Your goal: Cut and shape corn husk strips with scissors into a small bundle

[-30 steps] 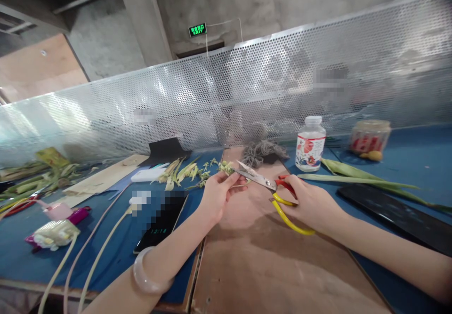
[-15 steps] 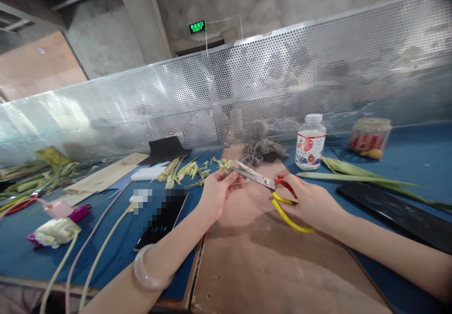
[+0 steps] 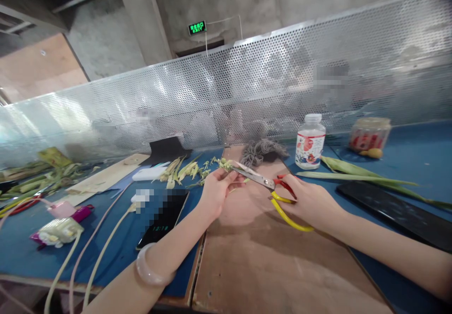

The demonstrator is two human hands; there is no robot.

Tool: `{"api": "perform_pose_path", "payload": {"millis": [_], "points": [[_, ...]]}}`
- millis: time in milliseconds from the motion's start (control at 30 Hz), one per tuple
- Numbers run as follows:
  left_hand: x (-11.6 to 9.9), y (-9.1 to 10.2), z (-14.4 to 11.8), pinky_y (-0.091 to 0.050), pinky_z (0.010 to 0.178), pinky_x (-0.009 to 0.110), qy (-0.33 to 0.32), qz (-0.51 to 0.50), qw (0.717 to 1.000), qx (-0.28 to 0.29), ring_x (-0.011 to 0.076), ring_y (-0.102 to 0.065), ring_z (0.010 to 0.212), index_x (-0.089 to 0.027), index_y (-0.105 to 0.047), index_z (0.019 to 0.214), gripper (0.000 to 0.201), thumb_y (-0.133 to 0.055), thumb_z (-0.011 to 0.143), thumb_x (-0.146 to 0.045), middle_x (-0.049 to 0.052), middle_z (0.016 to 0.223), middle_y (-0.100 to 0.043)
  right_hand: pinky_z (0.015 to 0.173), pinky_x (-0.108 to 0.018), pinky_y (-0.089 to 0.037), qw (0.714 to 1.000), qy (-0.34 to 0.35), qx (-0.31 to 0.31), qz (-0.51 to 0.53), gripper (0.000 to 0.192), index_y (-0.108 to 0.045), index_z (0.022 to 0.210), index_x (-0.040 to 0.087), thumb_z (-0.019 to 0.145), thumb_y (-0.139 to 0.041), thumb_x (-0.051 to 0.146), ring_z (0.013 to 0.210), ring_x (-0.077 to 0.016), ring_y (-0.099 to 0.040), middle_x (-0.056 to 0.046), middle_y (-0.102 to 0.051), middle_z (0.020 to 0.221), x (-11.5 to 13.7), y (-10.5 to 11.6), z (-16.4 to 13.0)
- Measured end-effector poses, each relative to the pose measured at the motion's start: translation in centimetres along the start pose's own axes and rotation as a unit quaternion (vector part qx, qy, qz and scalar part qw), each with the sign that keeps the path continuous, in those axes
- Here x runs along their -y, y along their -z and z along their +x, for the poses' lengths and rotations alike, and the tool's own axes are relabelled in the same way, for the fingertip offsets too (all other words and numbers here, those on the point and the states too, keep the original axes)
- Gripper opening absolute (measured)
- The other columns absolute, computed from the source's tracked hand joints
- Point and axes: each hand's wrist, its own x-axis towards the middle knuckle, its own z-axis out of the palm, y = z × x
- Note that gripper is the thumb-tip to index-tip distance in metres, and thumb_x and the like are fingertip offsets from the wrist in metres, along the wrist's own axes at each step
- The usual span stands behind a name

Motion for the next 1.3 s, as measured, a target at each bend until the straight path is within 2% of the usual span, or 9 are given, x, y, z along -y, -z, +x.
{"api": "perform_pose_path", "payload": {"millis": [200, 433, 733, 833, 933, 1067, 1133, 1200, 1300], "points": [[0.1, 0.2, 0.1, -0.055, 0.065, 0.028, -0.011, 0.005, 1.0, 0.009, 0.0134, -0.064, 0.065, -0.012, -0.064, 0.068, 0.017, -0.076, 0.063, -0.021, 0.004, 0.068, -0.066, 0.047, -0.027, -0.034, 1.0, -0.012, 0.002, -0.009, 0.036, -0.052, 0.104, 0.02, 0.081, -0.052, 0.047, 0.065, -0.0249, -0.067, -0.008, -0.069, 0.09, 0.1, 0.0, 0.0], [0.0, 0.1, 0.0, -0.052, 0.063, 0.025, -0.019, 0.012, 1.0, 0.01, 0.0124, -0.062, 0.065, -0.013, -0.065, 0.071, 0.016, -0.075, 0.065, -0.023, 0.003, 0.07, -0.066, 0.048, -0.028, -0.035, 1.0, -0.025, 0.008, -0.001, 0.034, -0.052, 0.102, 0.021, 0.08, -0.053, 0.046, 0.06, -0.0253, -0.066, -0.006, -0.07, 0.08, 0.3, 0.4, -0.1], [-0.1, 0.2, 0.0, -0.049, 0.061, 0.024, -0.014, 0.036, 0.999, -0.009, 0.0109, -0.06, 0.064, -0.013, -0.065, 0.076, 0.02, -0.074, 0.067, -0.029, 0.003, 0.074, -0.067, 0.046, -0.026, -0.035, 0.989, -0.07, -0.05, 0.12, 0.031, -0.047, 0.088, 0.021, 0.079, -0.05, 0.051, 0.052, -0.0203, -0.058, -0.003, -0.062, 0.063, -0.2, 0.4, 0.0], [0.2, 0.4, 0.1, -0.049, 0.061, 0.025, -0.009, 0.05, 0.999, -0.015, 0.0121, -0.061, 0.066, -0.014, -0.065, 0.075, 0.02, -0.073, 0.068, -0.03, 0.004, 0.075, -0.067, 0.046, -0.026, -0.036, 0.99, -0.013, -0.04, 0.136, 0.031, -0.048, 0.091, 0.02, 0.077, -0.053, 0.047, 0.05, -0.0184, -0.057, -0.003, -0.062, 0.064, 1.2, 1.1, -0.9], [0.3, 0.5, 0.1, -0.048, 0.061, 0.025, -0.008, 0.07, 0.997, -0.015, 0.0126, -0.06, 0.066, -0.014, -0.065, 0.072, 0.02, -0.073, 0.068, -0.031, 0.005, 0.074, -0.066, 0.052, -0.028, -0.041, 0.987, 0.118, -0.017, 0.106, 0.037, -0.05, 0.097, 0.019, 0.069, -0.061, 0.04, 0.064, -0.0217, -0.062, -0.007, -0.065, 0.082, 3.5, 1.7, -2.3], [0.2, 0.3, 0.0, -0.047, 0.06, 0.024, -0.013, 0.08, 0.997, -0.013, 0.0117, -0.059, 0.067, -0.014, -0.064, 0.073, 0.019, -0.071, 0.07, -0.032, 0.003, 0.075, -0.065, 0.057, -0.033, -0.045, 0.956, 0.271, -0.003, 0.112, 0.038, -0.053, 0.087, 0.019, 0.063, -0.066, 0.044, 0.073, -0.0252, -0.06, -0.006, -0.062, 0.079, 5.3, 2.0, -3.4], [0.2, 0.3, 0.0, -0.047, 0.06, 0.023, -0.014, 0.081, 0.996, -0.019, 0.0109, -0.059, 0.066, -0.014, -0.064, 0.074, 0.019, -0.071, 0.07, -0.031, 0.003, 0.075, -0.065, 0.06, -0.034, -0.046, 0.942, 0.306, -0.022, 0.133, 0.038, -0.053, 0.086, 0.018, 0.061, -0.067, 0.043, 0.078, -0.0267, -0.059, -0.007, -0.062, 0.081, 5.2, 1.9, -3.5], [0.3, 0.3, 0.0, -0.048, 0.06, 0.024, -0.016, 0.08, 0.996, -0.024, 0.011, -0.06, 0.066, -0.014, -0.062, 0.075, 0.02, -0.072, 0.069, -0.031, 0.003, 0.074, -0.065, 0.061, -0.034, -0.046, 0.949, 0.263, -0.031, 0.174, 0.04, -0.052, 0.092, 0.018, 0.061, -0.067, 0.037, 0.079, -0.0257, -0.058, -0.009, -0.062, 0.086, 4.6, 1.8, -3.2], [0.5, 0.3, 0.1, -0.05, 0.064, 0.026, -0.017, 0.069, 0.997, -0.029, 0.0114, -0.062, 0.067, -0.015, -0.06, 0.073, 0.019, -0.073, 0.068, -0.028, 0.003, 0.076, -0.066, 0.058, -0.031, -0.045, 0.954, 0.08, -0.008, 0.29, 0.038, -0.048, 0.101, 0.019, 0.069, -0.062, 0.034, 0.068, -0.0194, -0.057, -0.006, -0.061, 0.083, 3.7, 1.5, -2.4]]}}
